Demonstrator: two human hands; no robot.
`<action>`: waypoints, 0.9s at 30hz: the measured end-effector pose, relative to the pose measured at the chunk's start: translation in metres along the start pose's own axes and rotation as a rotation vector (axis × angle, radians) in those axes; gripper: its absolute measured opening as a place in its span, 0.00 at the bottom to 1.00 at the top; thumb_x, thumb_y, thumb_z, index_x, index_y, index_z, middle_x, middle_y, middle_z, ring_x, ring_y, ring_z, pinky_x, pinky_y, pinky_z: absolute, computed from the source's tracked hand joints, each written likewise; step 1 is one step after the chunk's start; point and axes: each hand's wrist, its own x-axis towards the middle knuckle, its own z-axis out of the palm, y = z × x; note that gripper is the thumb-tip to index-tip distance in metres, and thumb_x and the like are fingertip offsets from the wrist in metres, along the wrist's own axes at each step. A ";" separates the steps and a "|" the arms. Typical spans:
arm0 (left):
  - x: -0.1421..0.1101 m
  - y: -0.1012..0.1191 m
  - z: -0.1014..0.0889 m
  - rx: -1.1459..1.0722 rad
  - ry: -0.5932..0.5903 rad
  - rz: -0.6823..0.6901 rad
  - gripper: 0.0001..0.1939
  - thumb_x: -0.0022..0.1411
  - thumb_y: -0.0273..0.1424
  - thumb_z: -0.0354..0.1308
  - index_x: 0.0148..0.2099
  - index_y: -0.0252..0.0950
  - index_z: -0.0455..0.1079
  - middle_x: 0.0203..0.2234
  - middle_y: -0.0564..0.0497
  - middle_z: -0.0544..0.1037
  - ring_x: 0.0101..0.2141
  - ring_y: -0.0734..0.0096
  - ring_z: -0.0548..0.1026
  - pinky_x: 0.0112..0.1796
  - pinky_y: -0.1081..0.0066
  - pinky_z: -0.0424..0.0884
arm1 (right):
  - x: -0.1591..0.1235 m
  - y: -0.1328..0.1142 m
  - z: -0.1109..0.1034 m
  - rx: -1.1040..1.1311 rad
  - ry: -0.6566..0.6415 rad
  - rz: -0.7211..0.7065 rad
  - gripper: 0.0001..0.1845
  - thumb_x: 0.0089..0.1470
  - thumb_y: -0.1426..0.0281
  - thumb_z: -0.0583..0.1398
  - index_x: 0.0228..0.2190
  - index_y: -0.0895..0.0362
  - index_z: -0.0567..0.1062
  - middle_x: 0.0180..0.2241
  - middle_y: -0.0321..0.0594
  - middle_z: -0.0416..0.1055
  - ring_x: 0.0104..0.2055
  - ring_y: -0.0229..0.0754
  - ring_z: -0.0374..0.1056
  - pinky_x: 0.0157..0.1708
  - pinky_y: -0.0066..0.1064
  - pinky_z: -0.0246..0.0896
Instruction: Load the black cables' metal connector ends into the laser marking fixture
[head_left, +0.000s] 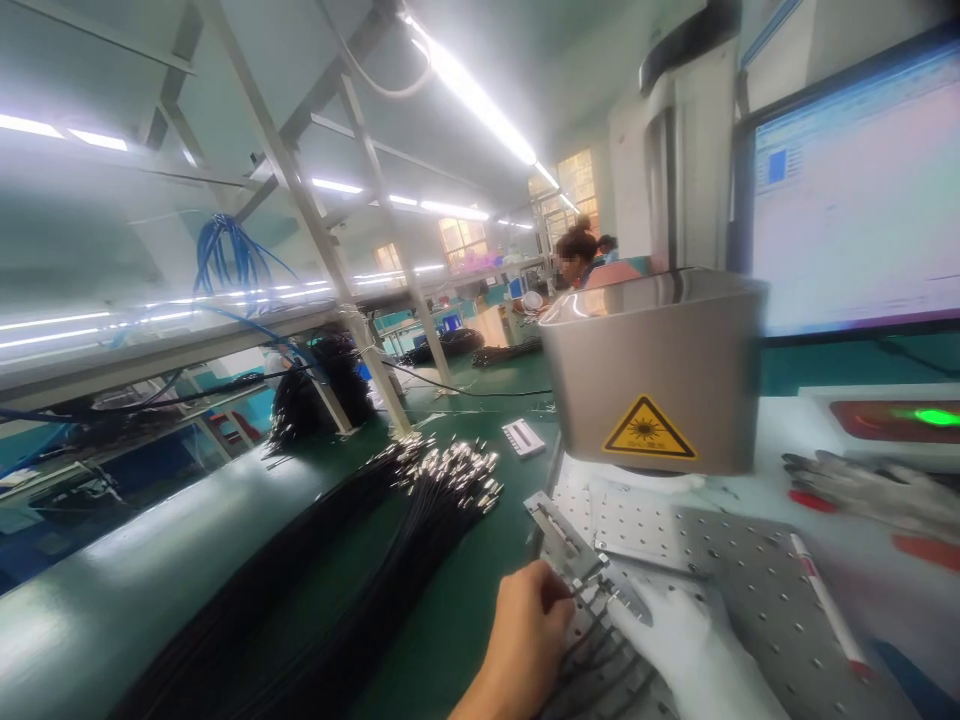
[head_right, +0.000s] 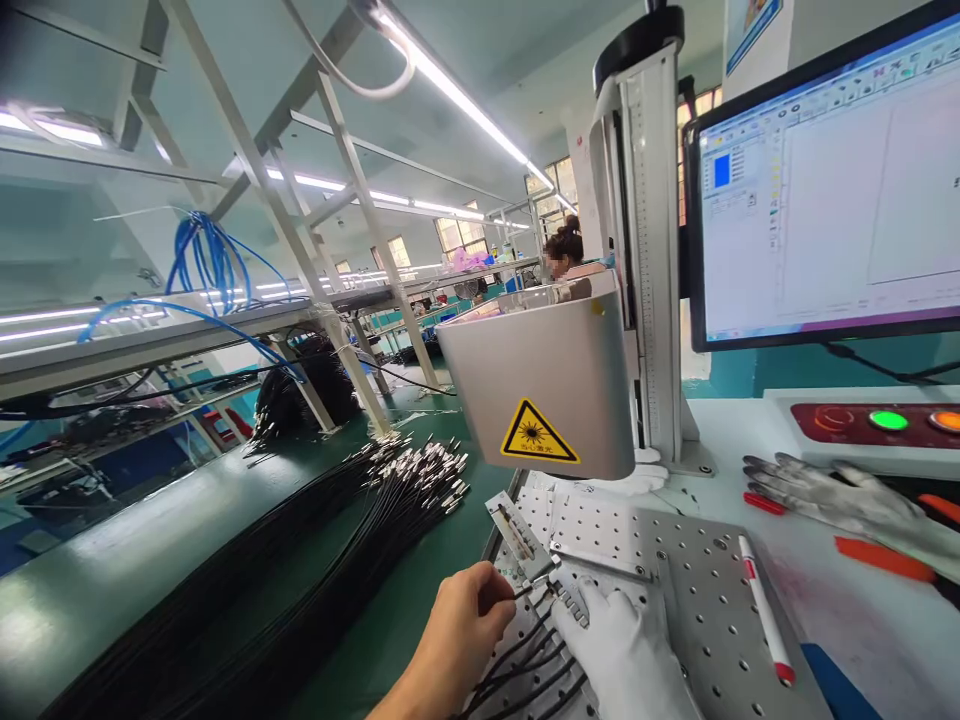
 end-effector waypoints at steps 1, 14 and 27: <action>0.002 0.002 0.002 0.015 0.013 0.014 0.04 0.51 0.25 0.53 0.28 0.36 0.69 0.22 0.54 0.72 0.27 0.72 0.68 0.31 0.72 0.60 | 0.000 -0.002 0.002 -0.012 0.005 0.018 0.19 0.59 0.58 0.54 0.43 0.47 0.81 0.33 0.43 0.77 0.36 0.50 0.74 0.42 0.40 0.68; 0.007 0.013 0.014 0.377 -0.048 0.023 0.10 0.56 0.23 0.50 0.25 0.35 0.69 0.26 0.47 0.73 0.31 0.66 0.70 0.32 0.70 0.56 | 0.000 -0.010 -0.015 -0.007 -0.001 0.009 0.18 0.57 0.63 0.54 0.43 0.48 0.81 0.30 0.42 0.77 0.33 0.48 0.72 0.44 0.41 0.64; 0.009 0.026 0.015 0.399 -0.131 -0.042 0.07 0.52 0.23 0.54 0.28 0.35 0.74 0.25 0.45 0.74 0.31 0.63 0.71 0.36 0.67 0.60 | 0.001 0.000 -0.016 0.080 -0.077 -0.112 0.17 0.60 0.64 0.54 0.45 0.43 0.79 0.31 0.41 0.75 0.32 0.45 0.72 0.38 0.34 0.67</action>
